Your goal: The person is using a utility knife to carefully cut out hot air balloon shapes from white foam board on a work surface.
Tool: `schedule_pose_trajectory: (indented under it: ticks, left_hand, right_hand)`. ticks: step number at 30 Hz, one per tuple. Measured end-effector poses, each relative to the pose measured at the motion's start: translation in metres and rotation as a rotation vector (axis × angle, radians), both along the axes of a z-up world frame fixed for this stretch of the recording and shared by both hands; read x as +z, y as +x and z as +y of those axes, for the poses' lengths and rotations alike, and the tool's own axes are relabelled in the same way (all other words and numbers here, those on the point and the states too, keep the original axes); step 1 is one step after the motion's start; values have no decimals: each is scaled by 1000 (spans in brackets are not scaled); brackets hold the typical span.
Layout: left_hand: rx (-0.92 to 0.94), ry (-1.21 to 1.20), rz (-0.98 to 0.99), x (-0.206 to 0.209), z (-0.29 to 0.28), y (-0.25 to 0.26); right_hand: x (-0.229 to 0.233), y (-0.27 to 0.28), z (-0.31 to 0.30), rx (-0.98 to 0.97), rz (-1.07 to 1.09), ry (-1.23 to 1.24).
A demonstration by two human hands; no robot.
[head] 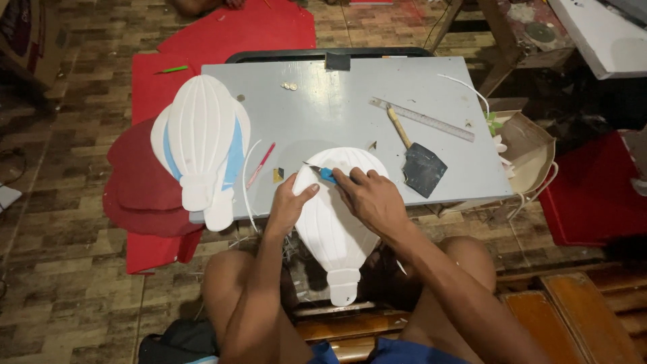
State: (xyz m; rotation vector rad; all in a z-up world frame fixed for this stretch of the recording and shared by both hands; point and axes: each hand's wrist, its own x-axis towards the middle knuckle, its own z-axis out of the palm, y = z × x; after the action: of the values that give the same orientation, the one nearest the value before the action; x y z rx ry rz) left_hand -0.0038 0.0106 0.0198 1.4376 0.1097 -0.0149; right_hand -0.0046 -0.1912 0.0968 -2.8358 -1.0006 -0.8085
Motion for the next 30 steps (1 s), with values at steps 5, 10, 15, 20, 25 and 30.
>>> schedule_pose_trajectory:
  ticks: [5, 10, 15, 20, 25, 30]
  left_hand:
    - [-11, 23, -6, 2, 0, -1]
    - [-11, 31, -13, 3, 1, -1]
    - [-13, 8, 6, 8, -4, -4]
    - [-19, 18, 8, -5, 1, 0]
    - [-20, 5, 26, -2, 1, 0]
    - [-27, 8, 14, -2, 0, -1]
  right_hand:
    - [7, 1, 10, -7, 39, -3]
    - [5, 5, 11, -10, -15, -33]
    - [14, -2, -2, -38, 0, -77]
    - [16, -1, 10, -55, 43, -21]
    - [11, 3, 3, -71, 68, -11]
    - [20, -7, -6, -97, 30, -12]
